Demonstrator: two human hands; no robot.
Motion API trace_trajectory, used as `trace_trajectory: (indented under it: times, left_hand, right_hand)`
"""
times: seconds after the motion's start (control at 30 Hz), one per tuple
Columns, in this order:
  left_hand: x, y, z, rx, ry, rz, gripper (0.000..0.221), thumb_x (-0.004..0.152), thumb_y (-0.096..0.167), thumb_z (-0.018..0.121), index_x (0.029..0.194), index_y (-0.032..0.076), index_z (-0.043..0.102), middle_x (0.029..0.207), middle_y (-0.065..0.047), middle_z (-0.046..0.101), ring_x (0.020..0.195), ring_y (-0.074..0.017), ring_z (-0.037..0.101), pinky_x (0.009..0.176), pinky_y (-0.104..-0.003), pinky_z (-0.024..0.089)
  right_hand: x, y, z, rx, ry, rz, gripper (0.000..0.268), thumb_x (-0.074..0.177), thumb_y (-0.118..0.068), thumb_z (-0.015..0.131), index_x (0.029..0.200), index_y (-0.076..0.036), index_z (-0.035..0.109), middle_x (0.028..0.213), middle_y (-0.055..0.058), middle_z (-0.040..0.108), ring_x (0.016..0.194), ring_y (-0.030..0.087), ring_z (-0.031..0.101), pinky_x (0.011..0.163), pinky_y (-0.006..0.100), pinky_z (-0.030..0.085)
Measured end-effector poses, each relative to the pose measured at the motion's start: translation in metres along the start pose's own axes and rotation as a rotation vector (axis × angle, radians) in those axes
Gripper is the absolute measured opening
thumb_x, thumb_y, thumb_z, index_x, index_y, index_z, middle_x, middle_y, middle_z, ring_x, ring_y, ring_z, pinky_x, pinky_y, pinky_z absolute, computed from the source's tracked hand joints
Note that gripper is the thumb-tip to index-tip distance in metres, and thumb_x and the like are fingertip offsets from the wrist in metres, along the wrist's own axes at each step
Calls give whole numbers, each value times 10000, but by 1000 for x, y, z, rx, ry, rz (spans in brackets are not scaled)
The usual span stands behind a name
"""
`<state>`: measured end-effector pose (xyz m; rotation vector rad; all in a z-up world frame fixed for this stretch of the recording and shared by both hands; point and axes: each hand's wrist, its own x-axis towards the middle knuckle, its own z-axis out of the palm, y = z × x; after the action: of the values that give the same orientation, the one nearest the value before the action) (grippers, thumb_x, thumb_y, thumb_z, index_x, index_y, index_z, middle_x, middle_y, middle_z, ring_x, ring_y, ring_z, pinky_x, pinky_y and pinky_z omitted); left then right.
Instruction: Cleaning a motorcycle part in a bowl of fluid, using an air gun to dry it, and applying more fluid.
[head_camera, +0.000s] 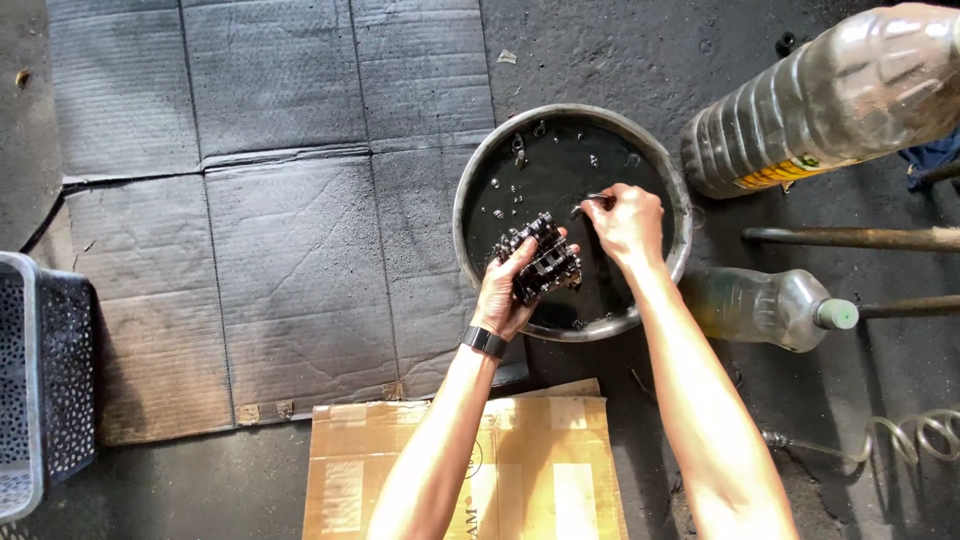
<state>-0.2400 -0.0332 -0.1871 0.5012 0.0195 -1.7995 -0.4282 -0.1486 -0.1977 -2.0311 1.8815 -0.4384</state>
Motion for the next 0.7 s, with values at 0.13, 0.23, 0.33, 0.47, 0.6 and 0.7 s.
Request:
trace_trajectory:
  times: [0.13, 0.23, 0.33, 0.47, 0.6, 0.7]
  left_hand:
    - [-2, -1, -6, -25, -7, 2, 457, 1023, 231, 614, 1389, -39, 562, 1353, -192, 650, 1199, -386, 666, 933, -550, 590]
    - [-3, -9, -11, -33, -27, 8, 439, 1031, 219, 619, 1383, -37, 560, 1377, -194, 634, 1238, -396, 638, 978, -572, 579]
    - [-3, -20, -8, -88, -42, -36, 426, 1025, 220, 617, 1375, -17, 567, 1373, -186, 635, 1232, -405, 632, 989, -583, 575]
    - [-3, -34, -9, -148, -58, -65, 416, 1024, 263, 642, 1345, 2, 595, 1277, -173, 678, 1147, -348, 678, 959, -591, 585]
    - [-10, -24, -2, -90, -31, -71, 427, 1005, 291, 680, 1313, 2, 618, 1199, -156, 708, 1075, -306, 707, 934, -568, 598]
    - [-16, -17, 4, -25, -105, -65, 440, 1005, 298, 684, 1317, -5, 621, 1203, -167, 703, 1075, -307, 703, 916, -570, 602]
  right_hand:
    - [-25, 7, -28, 128, 107, 74, 300, 829, -185, 805, 1046, 20, 773, 886, 200, 773, 810, 276, 782, 786, 350, 596]
    - [-53, 13, -38, 529, 71, 203, 279, 857, -58, 737, 1121, 34, 735, 922, 122, 764, 805, 164, 736, 751, 272, 598]
    - [-79, -3, -38, 723, 128, 181, 253, 869, 10, 771, 1115, 53, 732, 968, 75, 746, 830, 100, 696, 790, 233, 587]
    - [-96, -23, -34, 1014, 77, 55, 284, 888, 11, 757, 1162, 36, 688, 1106, 49, 718, 928, 82, 676, 858, 221, 559]
    - [-100, -31, -45, 948, -32, 86, 207, 982, -30, 720, 1180, 27, 703, 1091, 56, 736, 964, 71, 673, 893, 213, 557]
    - [-90, -12, -41, 959, -106, 92, 187, 974, -27, 765, 1131, 65, 718, 1076, 90, 751, 924, 99, 666, 854, 235, 555]
